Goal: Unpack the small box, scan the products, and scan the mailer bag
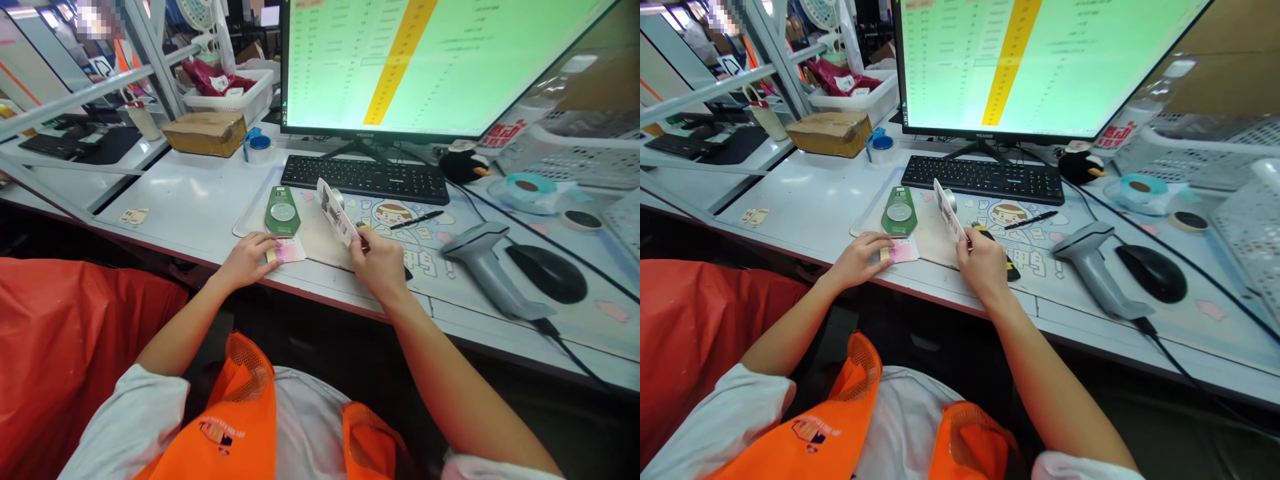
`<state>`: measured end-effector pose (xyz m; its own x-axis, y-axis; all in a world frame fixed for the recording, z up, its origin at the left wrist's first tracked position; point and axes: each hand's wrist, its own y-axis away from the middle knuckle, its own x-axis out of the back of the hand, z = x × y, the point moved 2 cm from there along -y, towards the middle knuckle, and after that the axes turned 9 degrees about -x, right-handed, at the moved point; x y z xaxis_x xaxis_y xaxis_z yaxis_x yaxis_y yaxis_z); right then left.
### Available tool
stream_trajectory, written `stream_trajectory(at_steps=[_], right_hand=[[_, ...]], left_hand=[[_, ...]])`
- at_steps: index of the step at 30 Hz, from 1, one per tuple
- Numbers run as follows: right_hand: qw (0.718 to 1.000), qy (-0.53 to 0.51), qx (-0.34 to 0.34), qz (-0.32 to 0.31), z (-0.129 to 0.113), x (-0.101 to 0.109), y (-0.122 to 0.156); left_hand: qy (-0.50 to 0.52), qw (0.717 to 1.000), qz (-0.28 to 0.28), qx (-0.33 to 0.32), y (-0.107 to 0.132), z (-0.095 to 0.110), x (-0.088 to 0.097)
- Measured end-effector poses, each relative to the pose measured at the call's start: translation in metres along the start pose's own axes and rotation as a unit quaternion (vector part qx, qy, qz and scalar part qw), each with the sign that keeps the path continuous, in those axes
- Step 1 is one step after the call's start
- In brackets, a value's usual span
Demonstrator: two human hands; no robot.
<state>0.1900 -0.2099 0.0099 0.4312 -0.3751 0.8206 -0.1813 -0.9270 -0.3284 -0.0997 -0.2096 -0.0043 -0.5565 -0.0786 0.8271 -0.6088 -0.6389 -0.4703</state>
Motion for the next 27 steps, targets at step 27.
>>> stream_trajectory(at_steps=[27], right_hand=[[0.995, -0.084, 0.042, 0.027, 0.009, -0.011, 0.016]], left_hand=[[0.498, 0.624, 0.519, 0.306, -0.043, -0.074, 0.051]])
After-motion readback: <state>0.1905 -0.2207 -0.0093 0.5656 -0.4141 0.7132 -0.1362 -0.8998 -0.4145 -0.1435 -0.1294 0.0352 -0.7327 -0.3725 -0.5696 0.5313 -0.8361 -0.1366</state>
